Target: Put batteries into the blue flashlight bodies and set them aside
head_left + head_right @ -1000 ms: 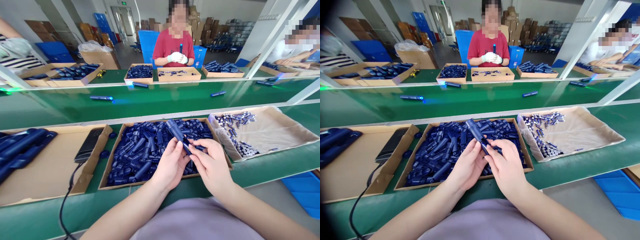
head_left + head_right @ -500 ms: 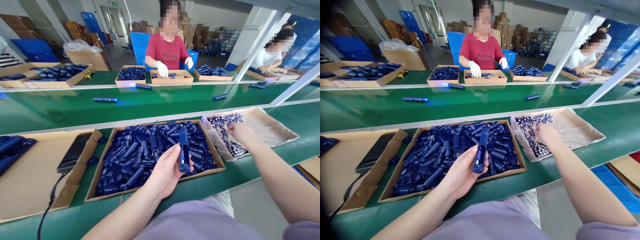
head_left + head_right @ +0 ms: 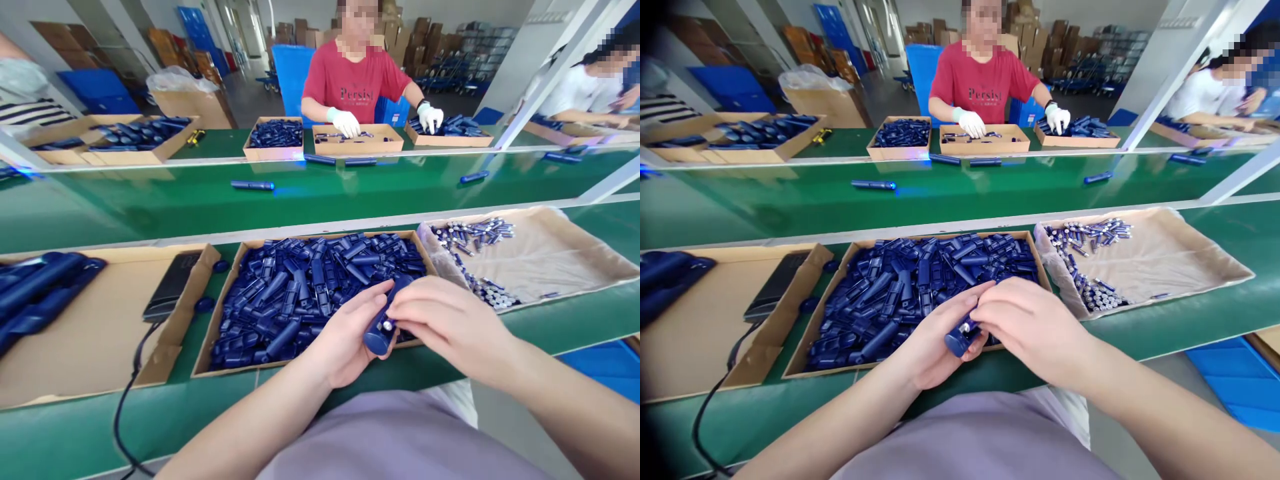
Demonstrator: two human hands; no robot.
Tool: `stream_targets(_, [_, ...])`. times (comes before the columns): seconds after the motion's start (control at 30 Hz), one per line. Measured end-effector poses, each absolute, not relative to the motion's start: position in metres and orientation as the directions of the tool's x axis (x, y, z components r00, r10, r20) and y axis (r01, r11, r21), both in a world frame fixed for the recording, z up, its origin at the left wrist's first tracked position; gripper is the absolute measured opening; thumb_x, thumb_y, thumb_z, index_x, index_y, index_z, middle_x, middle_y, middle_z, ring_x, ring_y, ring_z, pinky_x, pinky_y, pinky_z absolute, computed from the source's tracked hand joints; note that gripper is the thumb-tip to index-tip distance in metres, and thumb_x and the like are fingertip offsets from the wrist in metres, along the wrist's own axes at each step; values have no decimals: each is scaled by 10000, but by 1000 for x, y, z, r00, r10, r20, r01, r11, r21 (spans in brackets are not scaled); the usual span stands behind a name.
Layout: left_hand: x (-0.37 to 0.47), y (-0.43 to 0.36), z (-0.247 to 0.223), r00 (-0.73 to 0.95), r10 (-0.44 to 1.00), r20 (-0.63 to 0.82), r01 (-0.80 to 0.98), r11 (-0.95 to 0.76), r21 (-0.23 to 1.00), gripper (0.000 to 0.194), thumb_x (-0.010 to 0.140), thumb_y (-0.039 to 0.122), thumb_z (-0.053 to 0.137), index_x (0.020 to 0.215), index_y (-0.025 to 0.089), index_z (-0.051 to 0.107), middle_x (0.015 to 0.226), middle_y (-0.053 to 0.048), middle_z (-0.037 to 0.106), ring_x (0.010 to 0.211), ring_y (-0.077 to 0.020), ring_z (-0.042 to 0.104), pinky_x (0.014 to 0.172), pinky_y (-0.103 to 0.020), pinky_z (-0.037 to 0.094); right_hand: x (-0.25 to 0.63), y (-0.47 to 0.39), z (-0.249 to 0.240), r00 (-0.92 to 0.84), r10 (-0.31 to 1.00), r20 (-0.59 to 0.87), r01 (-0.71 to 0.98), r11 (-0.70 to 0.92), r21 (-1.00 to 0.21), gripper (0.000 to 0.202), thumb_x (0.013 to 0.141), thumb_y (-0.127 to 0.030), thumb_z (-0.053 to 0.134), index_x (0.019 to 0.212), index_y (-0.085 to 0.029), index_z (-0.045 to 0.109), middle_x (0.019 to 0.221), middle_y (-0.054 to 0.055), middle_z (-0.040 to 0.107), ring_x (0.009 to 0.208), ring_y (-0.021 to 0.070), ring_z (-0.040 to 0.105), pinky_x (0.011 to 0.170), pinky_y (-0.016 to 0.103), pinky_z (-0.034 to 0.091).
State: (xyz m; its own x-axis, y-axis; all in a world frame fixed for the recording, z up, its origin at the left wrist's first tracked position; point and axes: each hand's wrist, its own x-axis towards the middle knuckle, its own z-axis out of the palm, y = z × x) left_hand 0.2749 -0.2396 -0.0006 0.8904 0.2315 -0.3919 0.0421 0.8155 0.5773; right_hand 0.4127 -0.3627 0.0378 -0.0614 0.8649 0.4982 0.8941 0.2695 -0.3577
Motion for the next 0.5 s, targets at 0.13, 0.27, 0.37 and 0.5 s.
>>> stream_targets(0.13, [275,-240,-2,887,237,-396,35,821,570,441,862,277,647,1273,136,571,698,-27,560,463,-103,515,384,-176,386,384,-360,32,44,897,440,887,168,-431,192,969,-172,467,1035,-218,642,992,21,681,917,130,641,805,234,545])
stream_targets(0.27, [274,-239,-1,885,238,-400,36,822,569,433,887,278,608,1285,118,548,696,-39,562,466,-101,509,391,-169,381,410,-369,27,93,856,509,961,56,-271,252,962,-216,423,1070,-212,650,1044,58,672,981,165,637,869,284,526])
stream_targets(0.37, [273,-236,1,894,227,-388,37,823,567,462,912,308,568,1327,114,509,672,-55,565,476,-106,502,407,-166,373,473,-379,16,453,771,448,889,-429,-162,290,927,-235,421,1064,-184,672,1155,111,633,1098,230,581,949,361,463])
stream_targets(0.5, [273,-234,3,884,230,-407,40,830,556,441,901,301,581,1297,112,539,667,-56,554,483,-103,492,416,-163,365,558,-389,-14,777,628,38,630,-775,-51,188,847,-257,542,786,-141,677,764,104,666,717,231,619,649,311,451])
